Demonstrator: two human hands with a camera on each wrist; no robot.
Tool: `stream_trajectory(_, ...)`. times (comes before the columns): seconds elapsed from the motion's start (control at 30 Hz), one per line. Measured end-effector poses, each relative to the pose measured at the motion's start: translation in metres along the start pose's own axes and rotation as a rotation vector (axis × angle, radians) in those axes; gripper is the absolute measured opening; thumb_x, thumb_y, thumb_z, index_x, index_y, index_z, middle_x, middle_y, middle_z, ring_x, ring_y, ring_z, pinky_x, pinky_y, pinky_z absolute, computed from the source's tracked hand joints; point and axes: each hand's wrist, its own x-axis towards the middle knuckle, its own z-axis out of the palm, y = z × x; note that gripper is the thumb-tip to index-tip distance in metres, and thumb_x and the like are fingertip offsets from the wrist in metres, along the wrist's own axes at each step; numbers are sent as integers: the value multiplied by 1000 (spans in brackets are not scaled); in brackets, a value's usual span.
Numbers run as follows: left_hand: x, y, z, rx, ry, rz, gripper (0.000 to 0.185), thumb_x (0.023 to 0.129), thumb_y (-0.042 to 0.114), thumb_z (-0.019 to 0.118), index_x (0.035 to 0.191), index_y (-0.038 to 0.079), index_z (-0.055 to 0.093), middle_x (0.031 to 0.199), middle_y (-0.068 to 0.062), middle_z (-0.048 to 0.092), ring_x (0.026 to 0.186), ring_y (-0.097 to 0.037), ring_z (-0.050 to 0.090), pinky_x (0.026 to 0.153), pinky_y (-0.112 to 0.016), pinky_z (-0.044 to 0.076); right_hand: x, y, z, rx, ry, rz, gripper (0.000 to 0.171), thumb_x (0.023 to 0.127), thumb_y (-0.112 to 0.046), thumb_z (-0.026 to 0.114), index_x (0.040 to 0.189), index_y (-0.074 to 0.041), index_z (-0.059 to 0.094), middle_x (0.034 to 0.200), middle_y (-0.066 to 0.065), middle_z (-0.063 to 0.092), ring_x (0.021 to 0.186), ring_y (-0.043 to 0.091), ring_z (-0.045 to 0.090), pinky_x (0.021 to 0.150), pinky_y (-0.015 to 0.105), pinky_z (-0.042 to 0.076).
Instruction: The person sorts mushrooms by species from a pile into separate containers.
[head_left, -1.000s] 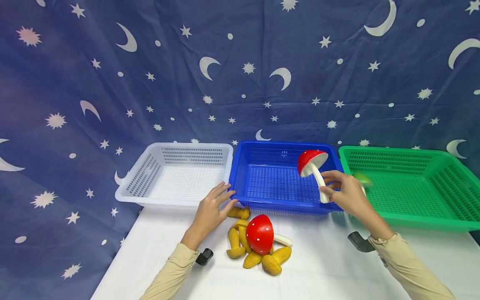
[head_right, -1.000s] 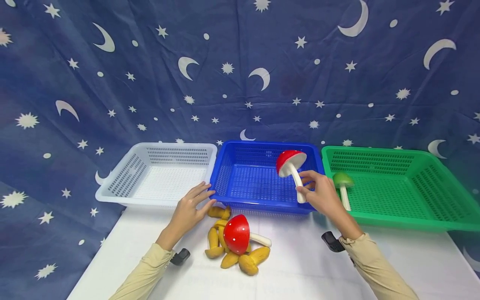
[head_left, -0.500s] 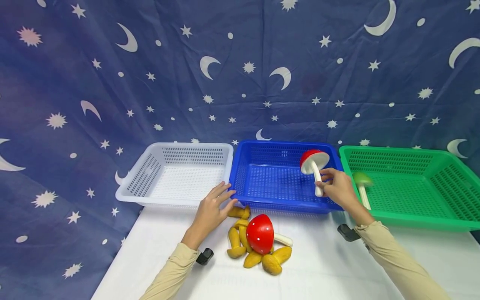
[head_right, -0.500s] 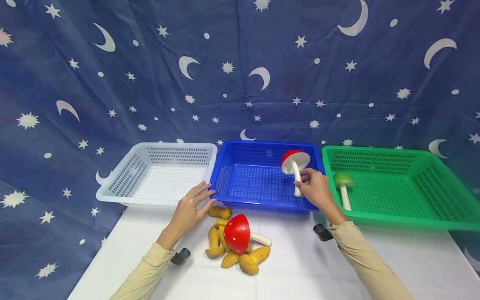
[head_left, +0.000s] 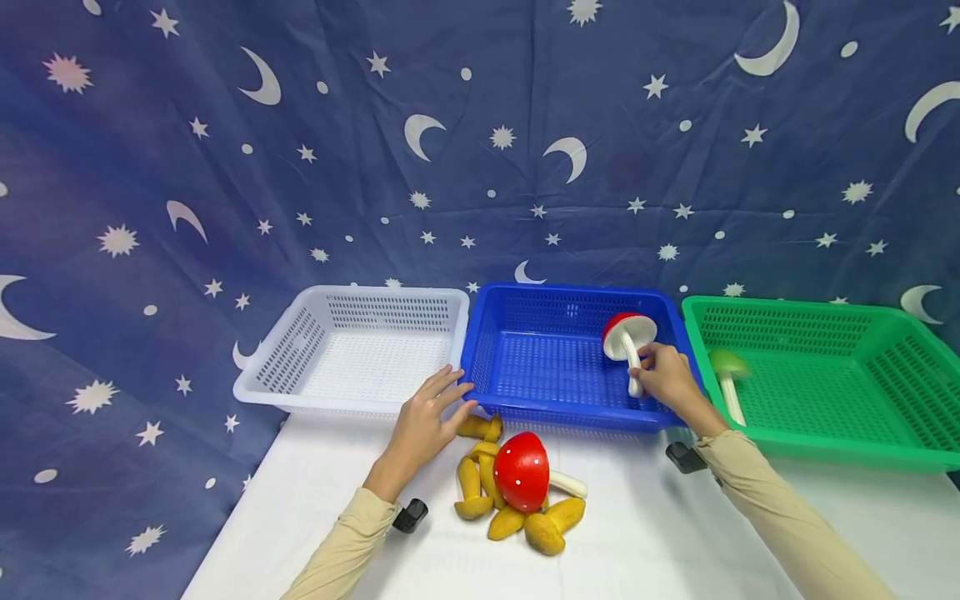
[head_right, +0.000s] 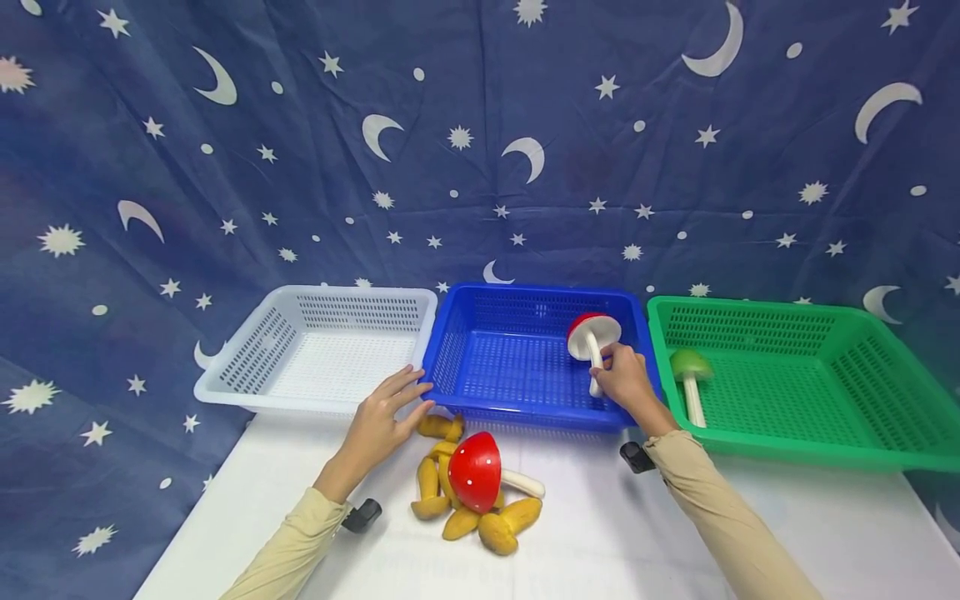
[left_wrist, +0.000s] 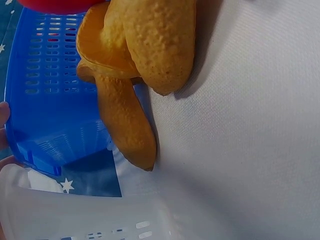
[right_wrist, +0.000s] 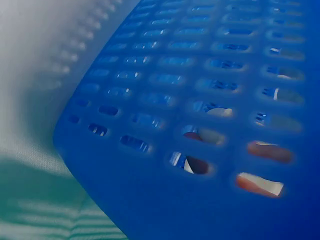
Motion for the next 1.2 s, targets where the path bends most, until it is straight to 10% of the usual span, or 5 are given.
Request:
stream_trajectory(0.33,-1,0,1,-2,6,5,27,85,22,71,106,5,72,121,-15,62,122,-33,50,98,-42,44,11,11,5,-132,-94,7,44,78,-4,70,112,16,49,78,22,65,57,23,63,54,32,53)
stream_trajectory(0.67,-1,-1,1,-2,11,14,27,85,21,71,106,4,71,121,-15,62,122,-33,51,99,-42,43,12,11,7,-286,-190,-40,35,74,-9,76,98,10,58,93,26,63,92,45,49,79,53,44)
stream_trajectory(1.2,0,0,1,-4,22,25,27,84,19,72,105,4,71,120,-16,62,121,-33,51,97,-43,44,1,1,-3,-299,-208,-84,24,77,-6,72,91,9,60,69,9,60,69,27,53,58,36,46)
